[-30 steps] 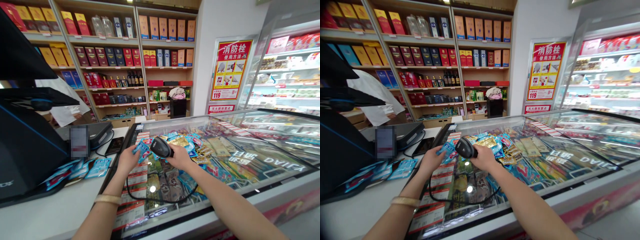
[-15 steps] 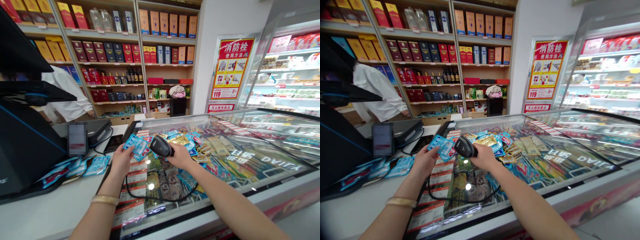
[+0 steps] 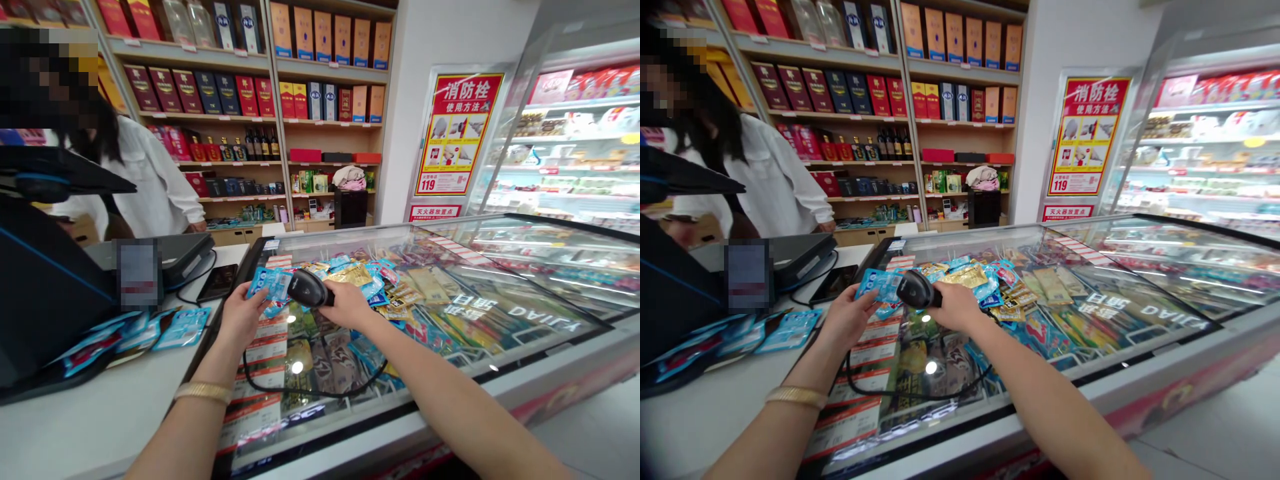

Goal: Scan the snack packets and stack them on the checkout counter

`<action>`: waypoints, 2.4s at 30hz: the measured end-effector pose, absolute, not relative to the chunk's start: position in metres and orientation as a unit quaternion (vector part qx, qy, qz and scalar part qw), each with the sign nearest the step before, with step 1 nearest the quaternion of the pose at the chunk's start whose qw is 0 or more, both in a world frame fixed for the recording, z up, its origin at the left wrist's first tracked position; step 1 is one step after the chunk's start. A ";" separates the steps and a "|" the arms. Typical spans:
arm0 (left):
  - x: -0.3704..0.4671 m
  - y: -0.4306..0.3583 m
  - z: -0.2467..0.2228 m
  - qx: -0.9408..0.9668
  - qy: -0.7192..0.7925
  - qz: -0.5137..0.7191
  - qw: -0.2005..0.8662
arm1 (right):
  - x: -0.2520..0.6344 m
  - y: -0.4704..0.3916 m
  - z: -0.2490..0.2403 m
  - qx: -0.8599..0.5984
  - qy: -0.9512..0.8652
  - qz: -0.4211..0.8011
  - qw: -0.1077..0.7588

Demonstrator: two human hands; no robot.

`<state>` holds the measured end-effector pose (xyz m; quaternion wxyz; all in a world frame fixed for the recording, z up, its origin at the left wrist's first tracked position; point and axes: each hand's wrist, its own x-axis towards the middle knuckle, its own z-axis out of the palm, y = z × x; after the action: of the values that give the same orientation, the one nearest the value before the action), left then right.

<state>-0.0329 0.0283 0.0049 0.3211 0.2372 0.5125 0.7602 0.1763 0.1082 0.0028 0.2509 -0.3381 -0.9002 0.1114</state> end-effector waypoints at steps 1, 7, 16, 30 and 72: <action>-0.033 0.028 0.005 0.241 0.515 0.758 0.320 | 0.176 0.108 0.003 -0.339 -0.901 0.109 0.249; -0.031 0.026 0.007 0.252 0.526 0.750 0.311 | 0.176 0.107 0.004 -0.340 -0.905 0.092 0.239; -0.034 0.027 0.005 0.245 0.524 0.759 0.301 | 0.176 0.105 0.006 -0.343 -0.904 0.095 0.239; -0.032 0.025 0.008 0.224 0.522 0.768 0.296 | 0.177 0.105 0.003 -0.341 -0.900 0.099 0.252; -0.037 0.036 0.007 0.617 0.764 0.184 -0.032 | 0.183 0.104 -0.006 -0.315 -0.888 0.120 0.312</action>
<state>-0.0372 0.0359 0.0071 -0.0322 0.6172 0.7642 0.1843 0.1829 0.1043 -0.0055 0.3117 -0.3151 -0.8884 0.1199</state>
